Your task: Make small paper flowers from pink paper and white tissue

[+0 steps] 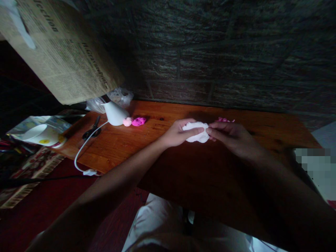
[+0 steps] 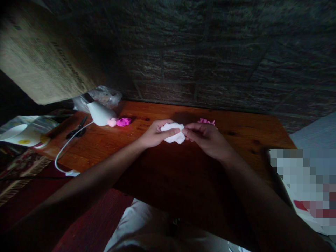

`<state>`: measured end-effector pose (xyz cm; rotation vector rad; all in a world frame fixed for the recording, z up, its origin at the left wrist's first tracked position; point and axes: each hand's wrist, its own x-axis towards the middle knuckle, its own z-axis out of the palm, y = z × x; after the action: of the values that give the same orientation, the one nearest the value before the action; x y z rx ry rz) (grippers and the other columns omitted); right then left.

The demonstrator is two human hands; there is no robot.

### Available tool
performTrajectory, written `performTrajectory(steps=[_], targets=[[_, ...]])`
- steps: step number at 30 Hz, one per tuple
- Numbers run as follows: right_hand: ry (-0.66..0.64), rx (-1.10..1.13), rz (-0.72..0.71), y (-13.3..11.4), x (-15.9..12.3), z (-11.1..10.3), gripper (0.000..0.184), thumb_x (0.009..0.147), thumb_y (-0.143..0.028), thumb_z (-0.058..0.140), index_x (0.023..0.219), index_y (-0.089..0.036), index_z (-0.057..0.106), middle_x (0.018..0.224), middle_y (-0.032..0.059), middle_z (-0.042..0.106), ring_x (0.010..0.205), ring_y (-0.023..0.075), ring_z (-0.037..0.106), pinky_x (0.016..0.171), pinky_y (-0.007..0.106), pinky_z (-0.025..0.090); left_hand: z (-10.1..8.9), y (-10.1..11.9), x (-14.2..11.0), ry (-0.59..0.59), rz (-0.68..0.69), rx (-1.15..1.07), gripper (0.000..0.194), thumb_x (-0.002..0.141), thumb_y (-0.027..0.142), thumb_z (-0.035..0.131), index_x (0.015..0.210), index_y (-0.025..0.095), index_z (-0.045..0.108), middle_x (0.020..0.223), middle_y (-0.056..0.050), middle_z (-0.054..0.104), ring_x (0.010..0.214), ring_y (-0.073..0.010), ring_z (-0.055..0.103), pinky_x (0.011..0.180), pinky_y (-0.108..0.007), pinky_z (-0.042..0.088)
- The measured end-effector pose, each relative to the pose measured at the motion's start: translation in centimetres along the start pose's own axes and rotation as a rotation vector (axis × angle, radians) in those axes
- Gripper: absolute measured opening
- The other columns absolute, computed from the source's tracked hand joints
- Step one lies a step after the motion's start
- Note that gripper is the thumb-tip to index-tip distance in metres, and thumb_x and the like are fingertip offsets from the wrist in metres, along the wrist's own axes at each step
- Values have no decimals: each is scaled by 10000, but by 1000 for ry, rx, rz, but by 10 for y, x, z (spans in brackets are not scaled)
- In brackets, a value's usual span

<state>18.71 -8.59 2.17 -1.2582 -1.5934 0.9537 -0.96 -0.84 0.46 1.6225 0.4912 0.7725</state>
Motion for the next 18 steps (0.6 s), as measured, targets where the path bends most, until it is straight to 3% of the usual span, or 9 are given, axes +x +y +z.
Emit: performTrajectory(steps=[6,12,18], targets=[[29,-101,-58,-9,1,8,404,835,-631,672,837,-232,735,773,36,697,757,211,627,715,335,495,0,-1,1,18,7,-23,436,750,514,794,889,120,667,727,15,618,621,-67,513,576,-195,389],[24,16,39,-3,1,1,379,876,-603,651,793,-245,745,712,15,664,661,159,577,673,312,476,2,0,2,27,1,-41,458,756,530,784,922,116,678,770,-3,639,650,-80,538,613,-214,411],[-106,244,169,8,0,-9,395,706,-606,811,894,-259,812,736,18,711,635,136,584,604,285,459,4,1,1,18,-13,-56,461,743,535,794,897,114,683,731,6,625,621,-72,526,575,-199,391]])
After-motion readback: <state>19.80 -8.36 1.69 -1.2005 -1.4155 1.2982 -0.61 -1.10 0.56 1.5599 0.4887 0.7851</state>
